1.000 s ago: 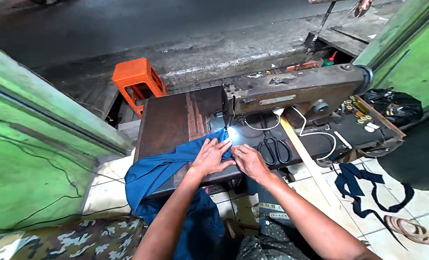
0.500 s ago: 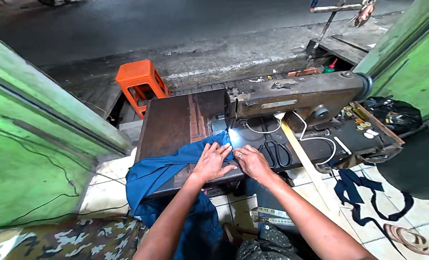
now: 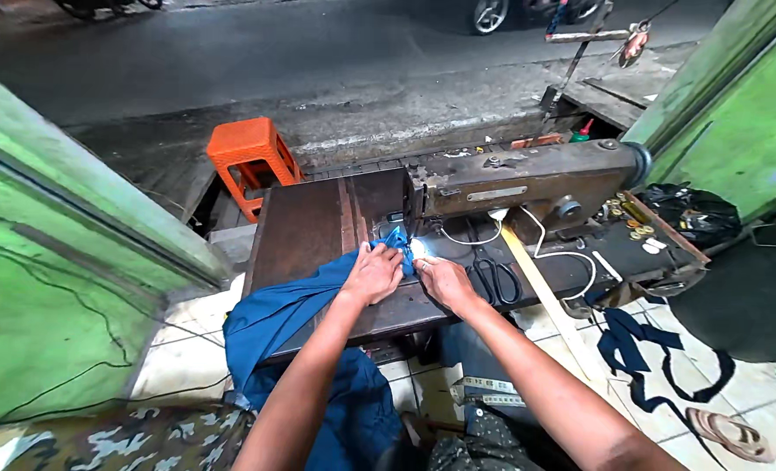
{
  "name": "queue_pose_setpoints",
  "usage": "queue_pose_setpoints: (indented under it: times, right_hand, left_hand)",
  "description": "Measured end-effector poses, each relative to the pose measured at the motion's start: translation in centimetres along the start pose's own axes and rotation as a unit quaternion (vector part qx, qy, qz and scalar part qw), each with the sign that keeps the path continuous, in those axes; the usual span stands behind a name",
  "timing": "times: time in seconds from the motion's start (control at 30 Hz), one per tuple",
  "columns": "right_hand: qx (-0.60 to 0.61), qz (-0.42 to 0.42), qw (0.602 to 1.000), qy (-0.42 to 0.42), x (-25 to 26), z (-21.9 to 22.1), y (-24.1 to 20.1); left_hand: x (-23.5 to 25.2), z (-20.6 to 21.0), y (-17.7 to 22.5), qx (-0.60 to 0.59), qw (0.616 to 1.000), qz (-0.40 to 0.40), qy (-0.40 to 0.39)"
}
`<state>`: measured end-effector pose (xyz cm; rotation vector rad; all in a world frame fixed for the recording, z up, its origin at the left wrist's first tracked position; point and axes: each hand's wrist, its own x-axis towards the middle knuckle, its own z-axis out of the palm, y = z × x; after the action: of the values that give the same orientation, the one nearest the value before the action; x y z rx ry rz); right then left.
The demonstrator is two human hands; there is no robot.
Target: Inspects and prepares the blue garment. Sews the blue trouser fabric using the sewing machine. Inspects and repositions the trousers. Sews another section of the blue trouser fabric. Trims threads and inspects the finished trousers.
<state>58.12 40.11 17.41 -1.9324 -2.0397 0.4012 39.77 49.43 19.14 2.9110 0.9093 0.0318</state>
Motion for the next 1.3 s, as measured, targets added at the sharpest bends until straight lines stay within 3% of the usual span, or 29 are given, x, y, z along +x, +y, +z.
queue_pose_setpoints:
  times: [0.1,0.23,0.4,0.57,0.67,0.87,1.1,1.3]
  right_hand:
    - [-0.001,0.002,1.0,-0.009,0.1,-0.2,0.0]
    - [0.008,-0.009,1.0,-0.007,-0.2,-0.4,0.0]
    - [0.018,-0.106,0.993,0.044,-3.2,0.8,-0.2]
    - [0.053,-0.114,0.979,0.163,-4.9,3.4,0.4]
    - [0.086,-0.11,0.974,0.178,-4.9,3.9,0.8]
    - [0.082,-0.118,0.974,0.178,-4.9,3.6,1.0]
    - [0.076,-0.106,0.979,0.156,-4.4,3.2,0.8]
    - [0.063,-0.023,0.998,0.01,-2.5,0.8,-0.1]
  left_hand:
    - [0.3,-1.8,-1.1,0.064,0.998,0.017,0.01]
    - [-1.5,-3.3,-0.2,0.123,0.984,0.11,0.058]
    - [-3.5,-1.9,3.7,0.006,0.979,0.202,0.022]
    - [-3.2,-0.8,3.1,0.009,0.994,0.105,0.03]
    - [-3.0,-0.1,3.1,-0.016,0.998,0.055,0.023]
    - [-3.7,2.6,2.3,-0.049,0.992,0.084,0.084]
    - [-3.2,2.6,2.6,-0.038,0.994,0.061,0.088]
    - [-1.7,2.6,2.3,-0.019,0.997,0.008,0.075]
